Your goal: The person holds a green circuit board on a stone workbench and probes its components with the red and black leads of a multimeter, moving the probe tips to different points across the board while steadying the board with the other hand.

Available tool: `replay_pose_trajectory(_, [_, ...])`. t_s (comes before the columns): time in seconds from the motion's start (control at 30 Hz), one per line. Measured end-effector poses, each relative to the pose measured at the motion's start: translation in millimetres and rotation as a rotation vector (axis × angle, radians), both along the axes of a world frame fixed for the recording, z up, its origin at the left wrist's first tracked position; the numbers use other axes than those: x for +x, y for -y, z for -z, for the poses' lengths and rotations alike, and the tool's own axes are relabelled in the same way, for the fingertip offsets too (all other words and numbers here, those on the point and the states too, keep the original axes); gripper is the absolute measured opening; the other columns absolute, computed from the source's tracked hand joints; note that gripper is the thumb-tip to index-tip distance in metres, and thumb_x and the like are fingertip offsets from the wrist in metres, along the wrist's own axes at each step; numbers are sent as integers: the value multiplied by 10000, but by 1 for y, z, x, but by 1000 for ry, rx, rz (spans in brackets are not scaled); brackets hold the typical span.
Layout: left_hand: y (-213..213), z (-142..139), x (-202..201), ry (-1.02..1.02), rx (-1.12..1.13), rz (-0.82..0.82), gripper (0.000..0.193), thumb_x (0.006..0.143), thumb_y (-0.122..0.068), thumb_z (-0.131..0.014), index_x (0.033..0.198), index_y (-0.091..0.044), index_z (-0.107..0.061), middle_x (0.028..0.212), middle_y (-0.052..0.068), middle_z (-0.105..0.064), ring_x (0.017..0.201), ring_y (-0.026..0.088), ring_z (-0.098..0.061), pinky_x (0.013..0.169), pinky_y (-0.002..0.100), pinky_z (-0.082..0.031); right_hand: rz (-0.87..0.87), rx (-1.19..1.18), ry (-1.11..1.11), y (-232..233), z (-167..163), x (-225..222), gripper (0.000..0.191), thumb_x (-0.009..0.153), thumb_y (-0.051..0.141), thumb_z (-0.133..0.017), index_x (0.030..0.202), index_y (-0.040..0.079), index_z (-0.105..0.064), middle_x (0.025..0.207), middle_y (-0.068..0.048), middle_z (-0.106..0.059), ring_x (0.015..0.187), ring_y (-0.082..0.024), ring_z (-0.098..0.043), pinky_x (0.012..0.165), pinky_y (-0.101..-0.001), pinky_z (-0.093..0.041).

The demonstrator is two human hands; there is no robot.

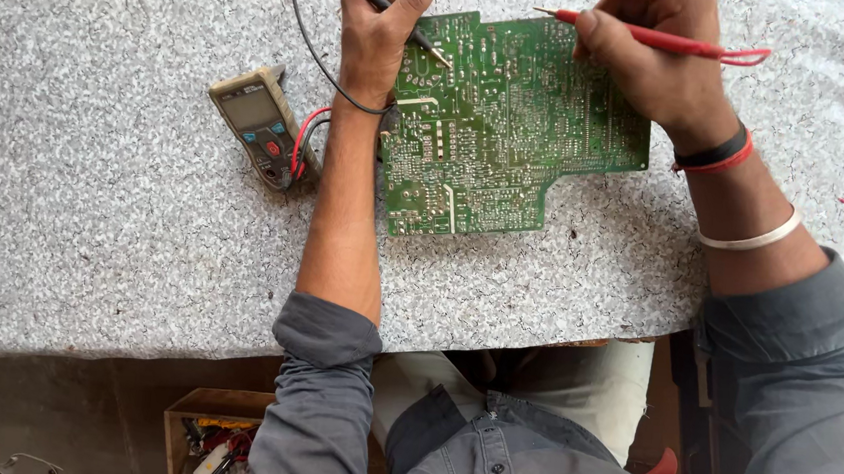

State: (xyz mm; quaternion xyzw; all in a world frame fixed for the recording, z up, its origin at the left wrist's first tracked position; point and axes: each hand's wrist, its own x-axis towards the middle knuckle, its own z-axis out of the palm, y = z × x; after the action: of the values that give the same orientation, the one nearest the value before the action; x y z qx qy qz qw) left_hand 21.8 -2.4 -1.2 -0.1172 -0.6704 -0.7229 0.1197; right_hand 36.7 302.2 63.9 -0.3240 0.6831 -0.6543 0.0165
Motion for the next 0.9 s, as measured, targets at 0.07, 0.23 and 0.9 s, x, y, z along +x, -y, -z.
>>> replay_pose_trajectory(0.07, [1, 0, 0, -4, -10, -4, 263, 994, -296, -767, 901, -51, -754, 676, -69, -549, 619, 45, -389, 587, 274, -283, -12, 37, 0, -1, 3, -1, 129, 1120, 81, -644, 1145, -42, -671, 1040, -81, -705, 848, -88, -660, 739, -210, -542])
replay_pose_trajectory(0.23, [0, 1, 1, 10, 7, 0, 253, 996, -287, -768, 911, -49, -752, 695, -70, -550, 641, 45, -388, 601, 271, -280, 79, 236, -182, -7, 7, -1, 128, 1057, 50, -686, 972, -30, -738, 812, -67, -707, 679, -81, -631, 615, -210, -495])
replay_pose_trajectory(0.9, [-1, 1, -1, -16, -1, 15, 247, 998, -310, -759, 963, -65, -769, 734, -61, -603, 655, 45, -450, 594, 256, -319, -27, 318, -286, 5, -14, 8, 107, 1082, 63, -692, 1023, -14, -736, 870, -86, -727, 716, -97, -675, 637, -224, -537])
